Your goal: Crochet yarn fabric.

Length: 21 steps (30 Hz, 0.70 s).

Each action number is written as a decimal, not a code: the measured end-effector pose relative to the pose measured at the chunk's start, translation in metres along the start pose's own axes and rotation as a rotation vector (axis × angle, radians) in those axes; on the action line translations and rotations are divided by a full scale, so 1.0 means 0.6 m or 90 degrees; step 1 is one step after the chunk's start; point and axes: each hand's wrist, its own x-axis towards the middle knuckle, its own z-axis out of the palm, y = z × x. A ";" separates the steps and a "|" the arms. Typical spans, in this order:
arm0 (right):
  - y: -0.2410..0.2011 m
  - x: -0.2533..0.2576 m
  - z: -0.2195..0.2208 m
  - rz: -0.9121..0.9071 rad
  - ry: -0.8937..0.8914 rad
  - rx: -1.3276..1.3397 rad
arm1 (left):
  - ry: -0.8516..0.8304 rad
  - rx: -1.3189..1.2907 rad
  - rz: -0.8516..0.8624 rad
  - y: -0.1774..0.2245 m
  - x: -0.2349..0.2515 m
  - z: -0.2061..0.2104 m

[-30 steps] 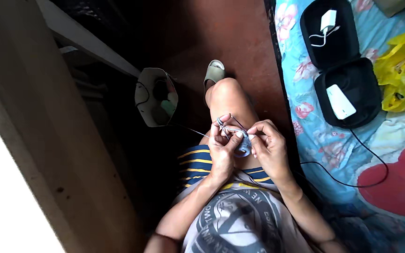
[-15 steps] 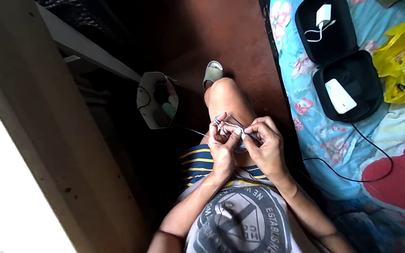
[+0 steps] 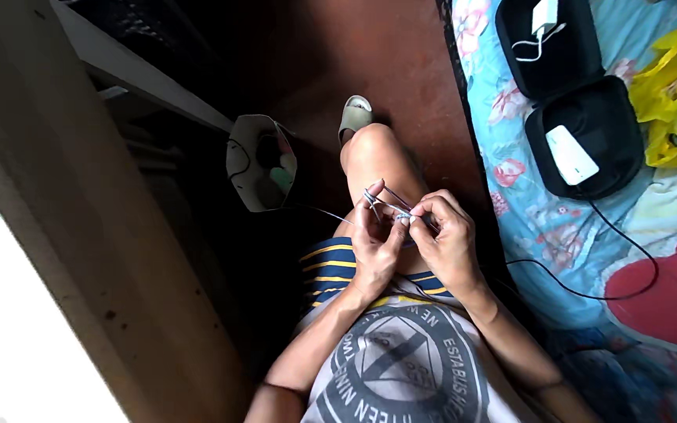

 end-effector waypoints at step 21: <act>0.001 -0.001 0.000 0.031 -0.009 -0.014 | -0.055 0.466 0.435 -0.034 0.015 -0.028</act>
